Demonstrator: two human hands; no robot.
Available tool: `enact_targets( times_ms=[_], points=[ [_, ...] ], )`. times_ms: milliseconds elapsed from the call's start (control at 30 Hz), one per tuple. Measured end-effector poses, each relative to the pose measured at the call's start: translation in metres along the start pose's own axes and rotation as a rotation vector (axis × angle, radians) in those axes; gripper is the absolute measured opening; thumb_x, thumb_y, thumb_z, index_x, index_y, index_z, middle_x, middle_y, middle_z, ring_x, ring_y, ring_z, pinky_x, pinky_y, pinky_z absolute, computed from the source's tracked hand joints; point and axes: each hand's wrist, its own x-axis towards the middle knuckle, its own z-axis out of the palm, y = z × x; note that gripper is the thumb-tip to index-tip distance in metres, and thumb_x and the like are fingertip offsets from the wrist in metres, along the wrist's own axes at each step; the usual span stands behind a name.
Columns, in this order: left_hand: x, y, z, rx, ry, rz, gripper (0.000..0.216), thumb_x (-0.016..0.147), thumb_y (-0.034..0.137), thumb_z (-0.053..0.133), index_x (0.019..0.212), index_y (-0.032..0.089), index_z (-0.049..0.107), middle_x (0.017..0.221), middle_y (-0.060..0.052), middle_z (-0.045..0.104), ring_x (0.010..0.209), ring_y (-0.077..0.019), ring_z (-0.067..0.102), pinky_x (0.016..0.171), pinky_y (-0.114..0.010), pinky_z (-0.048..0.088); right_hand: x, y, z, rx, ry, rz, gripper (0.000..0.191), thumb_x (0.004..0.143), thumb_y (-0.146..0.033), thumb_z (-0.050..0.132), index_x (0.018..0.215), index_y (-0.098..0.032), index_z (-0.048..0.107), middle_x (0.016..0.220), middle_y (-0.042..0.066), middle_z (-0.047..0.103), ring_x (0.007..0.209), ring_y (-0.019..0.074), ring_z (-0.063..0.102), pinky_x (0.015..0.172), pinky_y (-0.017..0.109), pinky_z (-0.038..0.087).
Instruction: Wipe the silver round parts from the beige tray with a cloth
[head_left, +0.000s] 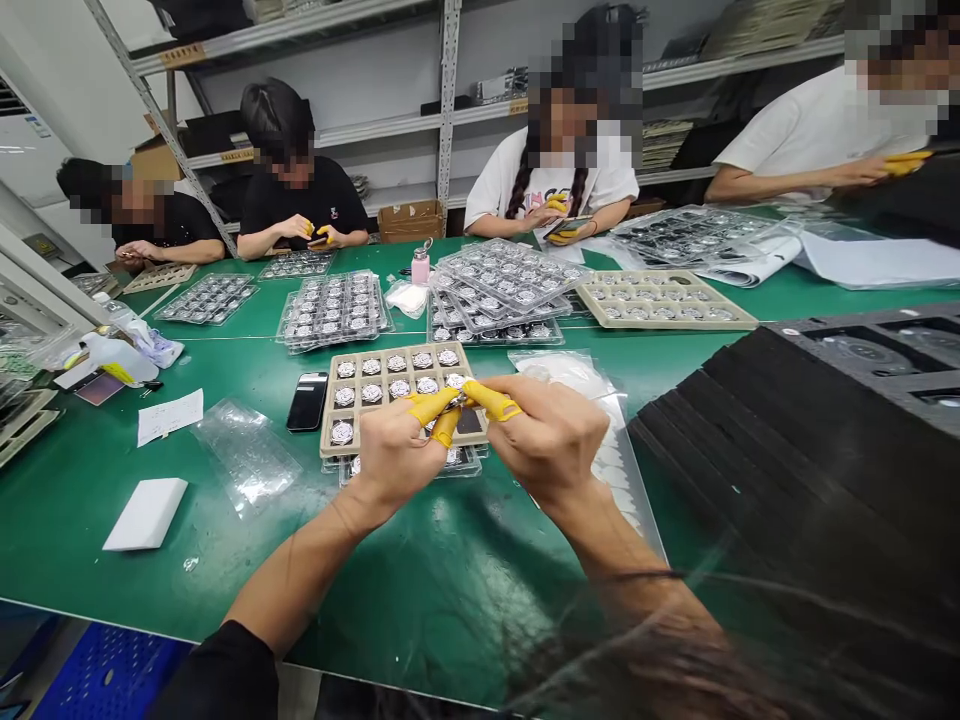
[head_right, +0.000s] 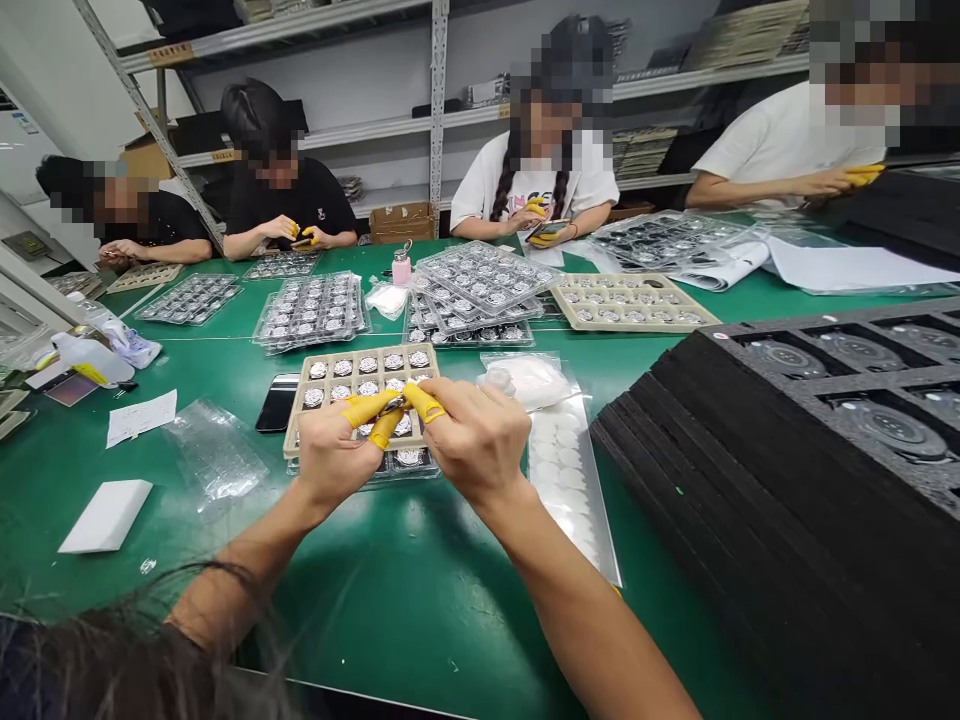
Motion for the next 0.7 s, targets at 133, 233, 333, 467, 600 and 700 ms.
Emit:
enact_targets(
  times_ms=[133, 233, 333, 467, 600, 700],
  points=[
    [0.005, 0.0, 0.003, -0.195, 0.034, -0.144, 0.02, 0.087, 0.027, 0.075, 0.104, 0.021, 0.082, 0.093, -0.007, 0.08, 0.081, -0.0194, 0.075, 0.078, -0.03, 0.064, 0.003, 0.008, 0.001, -0.025, 0.058, 0.157, 0.027, 0.08, -0.002, 0.06, 0.085, -0.02, 0.078, 0.085, 0.002, 0.078, 0.064, 0.0139, 0.063, 0.057, 0.029, 0.038],
    [0.012, 0.0, 0.0, -0.528, 0.02, -0.343, 0.021, 0.084, 0.029, 0.08, 0.103, 0.019, 0.08, 0.096, -0.006, 0.078, 0.085, -0.0173, 0.075, 0.082, -0.028, 0.064, 0.01, 0.01, 0.004, 0.413, 0.161, 0.458, 0.014, 0.086, -0.016, 0.07, 0.094, -0.021, 0.081, 0.087, 0.003, 0.076, 0.075, 0.0166, 0.069, 0.061, 0.028, 0.049],
    [0.015, -0.001, -0.001, -0.718, -0.024, -0.387, 0.019, 0.081, 0.026, 0.082, 0.098, 0.018, 0.079, 0.1, -0.006, 0.077, 0.092, -0.0182, 0.075, 0.086, -0.029, 0.064, 0.012, 0.002, 0.006, 0.686, 0.169, 0.522, 0.012, 0.085, -0.025, 0.077, 0.096, -0.024, 0.081, 0.09, 0.002, 0.076, 0.078, 0.0167, 0.071, 0.064, 0.028, 0.055],
    [0.012, -0.003, -0.002, -0.445, -0.008, -0.183, 0.018, 0.082, 0.018, 0.078, 0.099, 0.023, 0.081, 0.099, -0.006, 0.079, 0.094, -0.0202, 0.075, 0.088, -0.033, 0.062, 0.006, -0.008, 0.006, 0.599, 0.105, 0.207, 0.026, 0.089, -0.009, 0.065, 0.103, -0.027, 0.079, 0.097, 0.001, 0.079, 0.083, 0.0154, 0.074, 0.068, 0.028, 0.058],
    [0.007, -0.004, -0.007, -0.156, -0.041, -0.048, 0.024, 0.079, 0.013, 0.076, 0.098, 0.025, 0.083, 0.09, -0.002, 0.081, 0.079, -0.02, 0.075, 0.075, -0.031, 0.061, -0.001, -0.007, 0.006, 0.268, 0.097, -0.101, 0.033, 0.088, -0.003, 0.054, 0.104, -0.02, 0.077, 0.099, 0.003, 0.08, 0.069, 0.0119, 0.069, 0.058, 0.027, 0.05],
    [0.006, -0.003, -0.007, -0.155, -0.045, -0.068, 0.026, 0.082, 0.013, 0.075, 0.104, 0.025, 0.083, 0.093, -0.002, 0.082, 0.078, -0.0196, 0.077, 0.071, -0.029, 0.061, 0.0, -0.004, 0.004, 0.125, 0.124, -0.135, 0.028, 0.087, -0.003, 0.056, 0.097, -0.019, 0.076, 0.093, 0.003, 0.08, 0.065, 0.0112, 0.066, 0.057, 0.027, 0.044]
  ],
)
